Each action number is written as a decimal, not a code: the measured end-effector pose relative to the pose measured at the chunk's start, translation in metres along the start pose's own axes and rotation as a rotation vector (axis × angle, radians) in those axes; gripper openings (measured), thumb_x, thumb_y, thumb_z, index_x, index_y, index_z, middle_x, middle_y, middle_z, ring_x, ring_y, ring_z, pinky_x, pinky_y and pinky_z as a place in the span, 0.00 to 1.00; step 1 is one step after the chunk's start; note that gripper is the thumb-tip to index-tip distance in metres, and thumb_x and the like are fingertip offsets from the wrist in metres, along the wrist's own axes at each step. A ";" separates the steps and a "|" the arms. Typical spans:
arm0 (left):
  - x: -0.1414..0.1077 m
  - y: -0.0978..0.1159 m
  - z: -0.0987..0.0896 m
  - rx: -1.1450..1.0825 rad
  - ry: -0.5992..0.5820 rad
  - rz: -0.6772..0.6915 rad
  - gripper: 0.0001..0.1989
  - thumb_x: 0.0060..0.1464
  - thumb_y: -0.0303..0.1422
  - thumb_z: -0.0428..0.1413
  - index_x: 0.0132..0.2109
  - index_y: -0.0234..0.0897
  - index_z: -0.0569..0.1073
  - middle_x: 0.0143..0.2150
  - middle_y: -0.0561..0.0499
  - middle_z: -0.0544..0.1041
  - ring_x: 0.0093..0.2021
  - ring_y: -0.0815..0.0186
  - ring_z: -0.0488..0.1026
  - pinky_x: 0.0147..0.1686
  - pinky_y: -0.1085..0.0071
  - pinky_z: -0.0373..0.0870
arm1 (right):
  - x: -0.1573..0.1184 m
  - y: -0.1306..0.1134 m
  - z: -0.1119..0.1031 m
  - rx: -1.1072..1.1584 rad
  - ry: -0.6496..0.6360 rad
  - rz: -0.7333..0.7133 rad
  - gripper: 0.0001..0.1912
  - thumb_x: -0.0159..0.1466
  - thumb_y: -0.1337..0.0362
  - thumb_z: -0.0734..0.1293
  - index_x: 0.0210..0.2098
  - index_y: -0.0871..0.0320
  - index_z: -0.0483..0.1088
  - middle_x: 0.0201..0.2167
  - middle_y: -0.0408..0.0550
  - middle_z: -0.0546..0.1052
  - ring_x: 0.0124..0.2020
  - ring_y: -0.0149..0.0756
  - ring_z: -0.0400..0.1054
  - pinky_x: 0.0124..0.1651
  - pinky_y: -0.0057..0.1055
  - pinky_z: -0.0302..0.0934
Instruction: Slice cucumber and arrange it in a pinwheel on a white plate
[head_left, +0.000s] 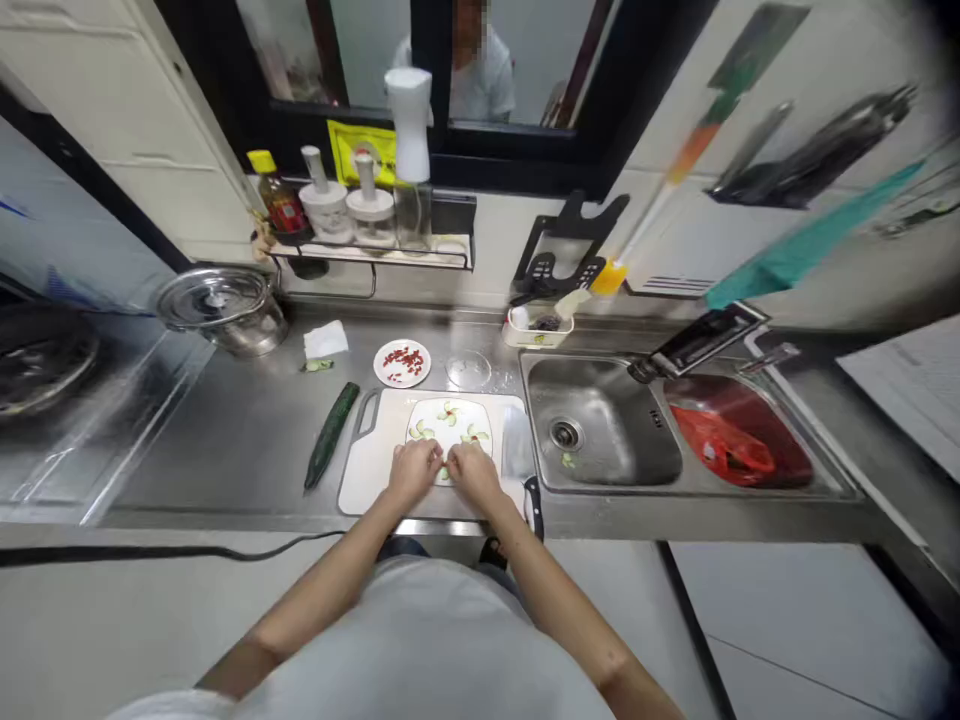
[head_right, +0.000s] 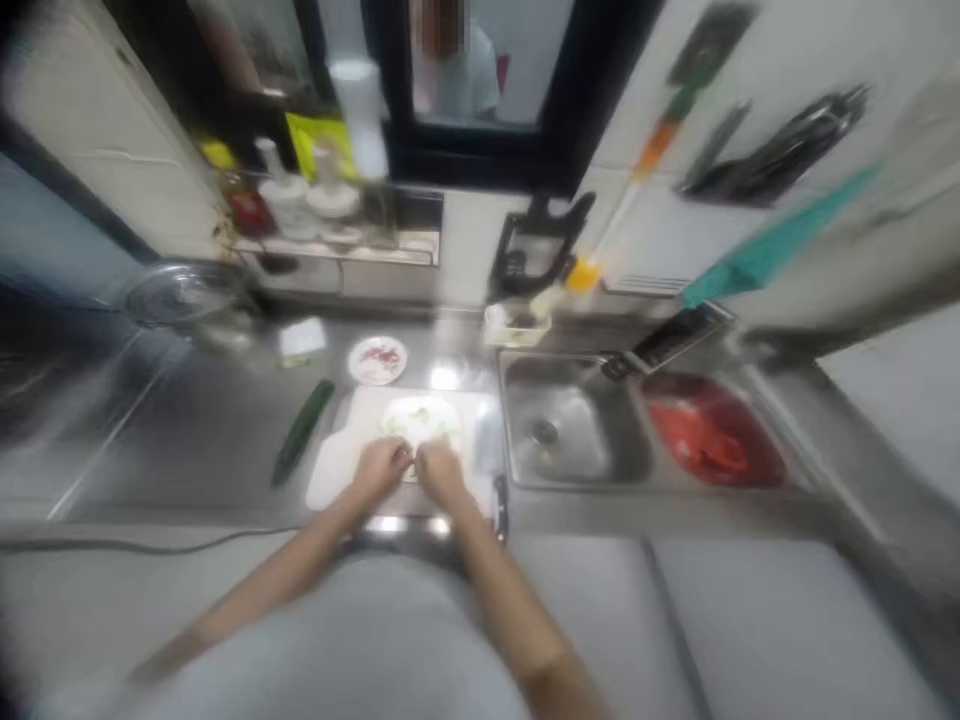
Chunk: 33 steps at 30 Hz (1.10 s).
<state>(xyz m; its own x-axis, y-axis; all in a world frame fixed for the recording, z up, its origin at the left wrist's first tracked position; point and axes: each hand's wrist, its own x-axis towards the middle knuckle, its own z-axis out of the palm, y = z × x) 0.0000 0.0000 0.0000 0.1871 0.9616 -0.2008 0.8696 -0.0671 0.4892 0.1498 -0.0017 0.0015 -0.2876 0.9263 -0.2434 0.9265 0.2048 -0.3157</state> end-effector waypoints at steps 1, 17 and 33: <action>0.000 0.001 0.001 0.001 -0.011 -0.006 0.07 0.58 0.34 0.52 0.40 0.40 0.74 0.38 0.50 0.78 0.42 0.63 0.72 0.42 0.69 0.57 | 0.000 0.000 0.001 -0.004 -0.002 0.002 0.12 0.69 0.64 0.56 0.37 0.57 0.71 0.38 0.49 0.75 0.41 0.36 0.64 0.39 0.29 0.50; 0.002 0.007 0.000 -0.001 0.004 -0.024 0.08 0.58 0.32 0.51 0.38 0.41 0.74 0.37 0.50 0.78 0.42 0.62 0.72 0.41 0.67 0.56 | 0.001 0.000 0.001 -0.018 0.065 -0.052 0.10 0.68 0.65 0.58 0.35 0.58 0.70 0.36 0.49 0.75 0.39 0.36 0.64 0.44 0.30 0.51; 0.026 0.006 -0.017 -0.181 0.136 -0.042 0.07 0.56 0.32 0.52 0.37 0.41 0.75 0.35 0.52 0.78 0.40 0.64 0.72 0.43 0.69 0.60 | -0.005 0.009 -0.009 0.208 0.275 -0.075 0.08 0.65 0.66 0.60 0.33 0.57 0.69 0.31 0.46 0.72 0.35 0.34 0.63 0.39 0.27 0.52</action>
<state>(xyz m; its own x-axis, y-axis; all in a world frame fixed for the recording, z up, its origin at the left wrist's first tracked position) 0.0019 0.0289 0.0123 0.0788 0.9903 -0.1143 0.7767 0.0109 0.6298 0.1616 -0.0020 0.0081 -0.2508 0.9674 0.0352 0.8279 0.2332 -0.5101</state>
